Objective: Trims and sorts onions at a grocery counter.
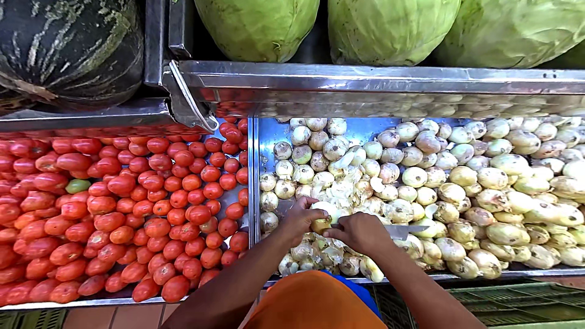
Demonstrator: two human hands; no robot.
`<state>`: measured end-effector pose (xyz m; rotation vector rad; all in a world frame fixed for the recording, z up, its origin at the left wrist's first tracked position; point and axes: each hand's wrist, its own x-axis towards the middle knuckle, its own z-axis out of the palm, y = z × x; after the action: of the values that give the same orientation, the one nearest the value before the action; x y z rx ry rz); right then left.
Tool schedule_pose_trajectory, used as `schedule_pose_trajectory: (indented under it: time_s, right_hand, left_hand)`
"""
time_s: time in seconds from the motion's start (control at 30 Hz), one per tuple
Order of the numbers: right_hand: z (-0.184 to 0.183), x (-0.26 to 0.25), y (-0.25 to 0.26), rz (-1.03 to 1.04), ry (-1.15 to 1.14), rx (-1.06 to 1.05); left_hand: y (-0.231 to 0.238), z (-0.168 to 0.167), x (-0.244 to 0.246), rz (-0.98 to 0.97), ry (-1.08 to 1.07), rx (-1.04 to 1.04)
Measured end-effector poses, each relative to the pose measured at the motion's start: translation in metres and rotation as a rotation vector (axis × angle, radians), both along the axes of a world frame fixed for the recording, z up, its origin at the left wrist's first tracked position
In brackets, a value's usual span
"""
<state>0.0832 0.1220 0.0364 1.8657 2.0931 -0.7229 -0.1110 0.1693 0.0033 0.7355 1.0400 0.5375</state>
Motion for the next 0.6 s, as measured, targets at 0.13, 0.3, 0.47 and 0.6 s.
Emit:
schedule_pose_trajectory:
  time_s: [0.13, 0.3, 0.47, 0.6]
  right_hand:
    - [-0.013, -0.002, 0.002, 0.192, -0.084, 0.083]
    - [-0.026, 0.015, 0.013, 0.378, -0.106, 0.054]
    - [-0.049, 0.005, -0.013, 0.330, -0.040, -0.085]
    - [-0.035, 0.016, -0.007, 0.131, 0.054, -0.077]
  left_hand:
    - [-0.009, -0.009, 0.014, 0.061, 0.162, 0.017]
    - [-0.006, -0.038, 0.035, 0.203, 0.276, -0.050]
    - [0.029, -0.040, 0.026, 0.277, 0.197, -0.171]
    - [0.030, -0.025, 0.015, 0.177, 0.113, -0.163]
